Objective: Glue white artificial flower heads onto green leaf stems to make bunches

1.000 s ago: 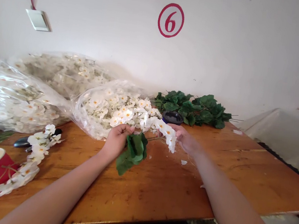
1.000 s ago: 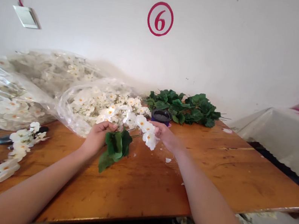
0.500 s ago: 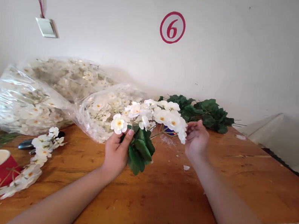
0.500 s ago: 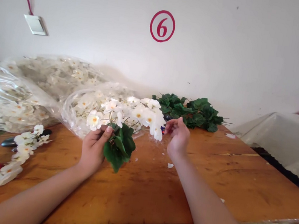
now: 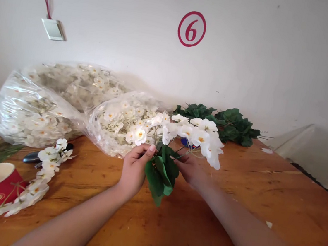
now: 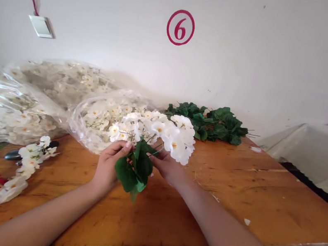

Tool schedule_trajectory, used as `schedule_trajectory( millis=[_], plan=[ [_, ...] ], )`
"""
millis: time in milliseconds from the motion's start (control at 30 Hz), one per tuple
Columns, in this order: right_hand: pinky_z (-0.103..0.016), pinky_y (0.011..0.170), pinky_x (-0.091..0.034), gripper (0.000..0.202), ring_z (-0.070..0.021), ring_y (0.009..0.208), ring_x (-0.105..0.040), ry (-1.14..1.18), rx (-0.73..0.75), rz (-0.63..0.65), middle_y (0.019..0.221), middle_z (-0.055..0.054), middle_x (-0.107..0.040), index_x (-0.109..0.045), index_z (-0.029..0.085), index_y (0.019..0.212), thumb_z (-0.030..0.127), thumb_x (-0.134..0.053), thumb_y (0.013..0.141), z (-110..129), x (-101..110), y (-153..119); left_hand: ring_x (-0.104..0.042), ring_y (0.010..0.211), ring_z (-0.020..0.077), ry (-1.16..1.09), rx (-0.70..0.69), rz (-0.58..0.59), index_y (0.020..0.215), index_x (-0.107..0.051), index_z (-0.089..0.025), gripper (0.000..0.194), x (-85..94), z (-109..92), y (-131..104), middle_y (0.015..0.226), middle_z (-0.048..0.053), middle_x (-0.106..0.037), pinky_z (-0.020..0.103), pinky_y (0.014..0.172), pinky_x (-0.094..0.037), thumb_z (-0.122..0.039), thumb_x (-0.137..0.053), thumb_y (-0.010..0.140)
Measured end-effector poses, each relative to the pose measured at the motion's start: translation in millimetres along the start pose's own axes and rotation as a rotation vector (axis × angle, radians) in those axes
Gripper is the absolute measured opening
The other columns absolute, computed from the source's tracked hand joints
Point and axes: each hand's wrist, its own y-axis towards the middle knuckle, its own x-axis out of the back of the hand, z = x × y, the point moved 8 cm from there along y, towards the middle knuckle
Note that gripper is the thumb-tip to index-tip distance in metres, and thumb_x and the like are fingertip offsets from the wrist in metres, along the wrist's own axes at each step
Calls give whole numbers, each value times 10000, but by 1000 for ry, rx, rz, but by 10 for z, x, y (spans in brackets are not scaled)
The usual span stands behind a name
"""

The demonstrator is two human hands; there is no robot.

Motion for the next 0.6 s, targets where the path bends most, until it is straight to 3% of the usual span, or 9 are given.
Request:
schedule_trajectory(
  millis=[267, 433, 600],
  plan=[
    [-303, 703, -517, 257, -171, 738, -642, 126, 44, -211, 805, -15, -703, -694, 226, 807, 455, -747, 704, -117, 248, 36, -537, 739, 158, 255, -48, 210, 771, -624, -170, 408, -168, 112, -18, 756, 25, -608, 265, 693, -430, -501, -444, 926],
    [-315, 714, -518, 258, -186, 774, -653, 220, 27, -195, 857, -33, -708, -681, 221, 855, 431, -740, 716, -78, 238, 22, -576, 966, 214, 506, -261, 226, 998, -640, -197, 307, -168, -28, -41, 988, 73, -648, 326, 870, -433, -444, -471, 929],
    [-299, 688, -515, 213, -162, 715, -636, 279, 83, -260, 825, -7, -693, -684, 237, 836, 402, -746, 716, 51, 316, -34, -522, 1094, 240, 734, -495, 305, 1088, -630, -188, 289, -251, -162, -99, 1127, 108, -612, 386, 975, -391, -377, -469, 942]
  ],
)
